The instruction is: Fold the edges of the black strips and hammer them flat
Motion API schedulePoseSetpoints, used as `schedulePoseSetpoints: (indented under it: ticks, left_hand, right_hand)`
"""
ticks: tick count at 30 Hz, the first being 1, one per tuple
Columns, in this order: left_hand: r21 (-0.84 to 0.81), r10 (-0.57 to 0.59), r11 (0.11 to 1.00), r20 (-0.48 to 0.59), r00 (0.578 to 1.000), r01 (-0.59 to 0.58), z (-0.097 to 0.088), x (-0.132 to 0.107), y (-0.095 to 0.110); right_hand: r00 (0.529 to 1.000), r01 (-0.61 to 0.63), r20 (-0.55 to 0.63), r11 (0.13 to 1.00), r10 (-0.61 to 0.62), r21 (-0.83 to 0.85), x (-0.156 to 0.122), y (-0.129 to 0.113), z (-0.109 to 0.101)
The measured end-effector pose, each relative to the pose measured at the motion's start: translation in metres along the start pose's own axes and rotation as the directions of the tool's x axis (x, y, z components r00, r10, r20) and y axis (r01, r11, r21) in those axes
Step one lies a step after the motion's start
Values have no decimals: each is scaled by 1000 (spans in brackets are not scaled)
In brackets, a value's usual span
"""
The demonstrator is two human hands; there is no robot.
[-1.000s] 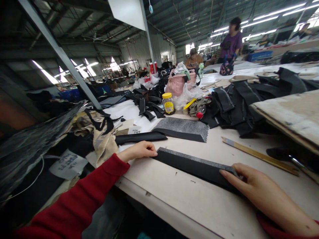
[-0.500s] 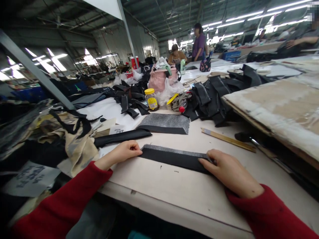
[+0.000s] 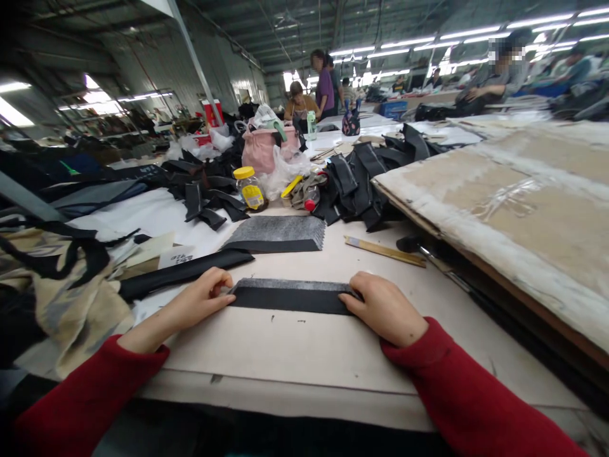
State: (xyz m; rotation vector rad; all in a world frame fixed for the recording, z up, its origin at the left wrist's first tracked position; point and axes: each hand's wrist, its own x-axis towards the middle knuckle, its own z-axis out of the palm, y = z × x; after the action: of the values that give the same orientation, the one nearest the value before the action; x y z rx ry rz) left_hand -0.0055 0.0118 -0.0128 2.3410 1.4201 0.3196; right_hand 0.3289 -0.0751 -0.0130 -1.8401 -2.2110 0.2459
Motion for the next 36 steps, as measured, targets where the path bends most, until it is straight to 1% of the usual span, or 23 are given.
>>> schedulePoseSetpoints:
  ticks: [5, 10, 13, 15, 17, 19, 21, 23, 24, 26, 27, 29, 30, 32, 33, 34, 35, 36]
  left_hand:
    - [-65, 85, 995, 70, 994, -81, -2, 2, 2]
    - [-50, 87, 995, 137, 987, -81, -7, 2, 4]
    - [-15, 126, 992, 159, 979, -125, -10, 1, 0]
    - [18, 165, 985, 165, 972, -170, -11, 0, -5]
    - [60, 189, 978, 163, 968, -201, -12, 0, -9]
    - [115, 205, 968, 153, 967, -224, -12, -1, -11]
    - [199, 217, 949, 147, 965, -243, -13, 1, -6]
    - [316, 220, 912, 155, 963, -260, -14, 4, 6]
    - [377, 216, 888, 162, 963, -263, -13, 6, 16]
    - [452, 217, 848, 181, 959, -277, -8, 10, 44]
    - [446, 235, 844, 194, 953, -298, -3, 13, 61]
    - [333, 343, 852, 228, 911, -404, 13, 18, 97]
    - [282, 419, 838, 218, 882, -468, 23, 20, 115]
    - [190, 579, 767, 207, 789, -613, 45, 26, 144]
    - [164, 628, 735, 204, 751, -658, 55, 29, 155]
    - [149, 657, 714, 194, 729, -684, 64, 31, 163]
    - [145, 669, 705, 189, 719, -694, 71, 33, 168]
    - [148, 669, 705, 183, 720, -693, 77, 35, 171]
  right_hand:
    - [1000, 23, 7, 999, -23, -44, 0, 0, 0]
    - [998, 65, -5, 994, -66, -89, -1, -3, 2]
    - [994, 83, -60, 993, -88, -85, -3, -1, 1]
    - [990, 62, -122, 996, -69, -67, -8, 4, 0]
    - [987, 35, -157, 999, -39, -28, -15, 9, -1]
    - [990, 42, -137, 999, -39, 20, -24, 13, -3]
    - [994, 69, -84, 996, -65, 55, -33, 15, -4]
    - [995, 87, -52, 994, -83, 70, -40, 15, -5]
    - [995, 88, -50, 993, -85, 73, -42, 15, -5]
    - [995, 88, -63, 993, -83, 80, -45, 14, -4]
    - [994, 87, -72, 992, -81, 87, -45, 14, -3]
    - [994, 85, -83, 990, -76, 113, -44, 15, -2]
    - [994, 84, -86, 987, -73, 137, -44, 16, -1]
    - [994, 75, -91, 974, -57, 212, -43, 19, 0]
    - [995, 55, -92, 962, -32, 267, -43, 21, 1]
    - [996, 21, -93, 944, 11, 330, -43, 23, 2]
    - [994, -23, -92, 918, 65, 396, -43, 26, 3]
    - [989, -67, -89, 889, 119, 452, -44, 28, 3]
